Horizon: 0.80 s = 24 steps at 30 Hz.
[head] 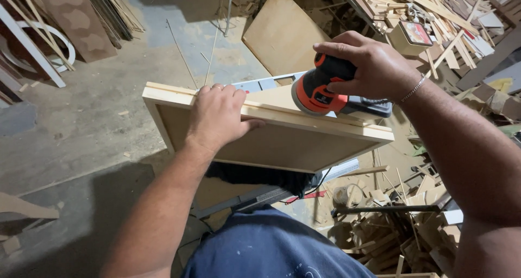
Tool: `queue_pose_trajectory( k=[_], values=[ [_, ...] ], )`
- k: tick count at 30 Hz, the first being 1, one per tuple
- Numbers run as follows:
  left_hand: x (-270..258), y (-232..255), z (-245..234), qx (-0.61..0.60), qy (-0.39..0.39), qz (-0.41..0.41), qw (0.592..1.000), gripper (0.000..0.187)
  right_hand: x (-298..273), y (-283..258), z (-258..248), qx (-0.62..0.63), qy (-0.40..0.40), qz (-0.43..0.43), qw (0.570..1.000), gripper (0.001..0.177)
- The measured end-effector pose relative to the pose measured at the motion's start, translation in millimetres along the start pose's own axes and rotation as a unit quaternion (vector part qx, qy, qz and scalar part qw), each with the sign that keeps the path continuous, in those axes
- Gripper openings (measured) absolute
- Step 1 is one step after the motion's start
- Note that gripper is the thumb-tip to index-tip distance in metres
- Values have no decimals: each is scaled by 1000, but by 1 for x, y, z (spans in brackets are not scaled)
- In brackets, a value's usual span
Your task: Sanding the edges and surfaces of a wooden frame using an orbital sander in a workshop.
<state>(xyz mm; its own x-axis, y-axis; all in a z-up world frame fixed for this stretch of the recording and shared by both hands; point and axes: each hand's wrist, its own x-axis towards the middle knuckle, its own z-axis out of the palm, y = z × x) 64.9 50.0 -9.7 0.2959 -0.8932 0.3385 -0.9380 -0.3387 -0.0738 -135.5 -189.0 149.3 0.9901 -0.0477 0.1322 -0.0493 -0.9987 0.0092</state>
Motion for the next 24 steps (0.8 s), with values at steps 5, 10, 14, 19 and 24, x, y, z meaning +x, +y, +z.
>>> queue_pose_trajectory(
  k=[5,10,14,19,24],
  values=[
    [-2,-6,4,-8,5,-2,1000,92,7,-11,-1,-16,-6,13,1000,80],
    [-3,-11,1,-22,-5,-6,1000,93,14,-14,0,-12,-11,4,1000,82],
    [-5,-13,-1,-13,4,-6,1000,94,19,-18,1,-6,2,-8,1000,78],
    [-9,-20,1,-24,51,-9,998,94,26,-21,1,-12,2,-22,1000,78],
    [-14,-31,4,-10,50,-19,999,98,35,-23,5,7,15,-53,998,79]
  ],
)
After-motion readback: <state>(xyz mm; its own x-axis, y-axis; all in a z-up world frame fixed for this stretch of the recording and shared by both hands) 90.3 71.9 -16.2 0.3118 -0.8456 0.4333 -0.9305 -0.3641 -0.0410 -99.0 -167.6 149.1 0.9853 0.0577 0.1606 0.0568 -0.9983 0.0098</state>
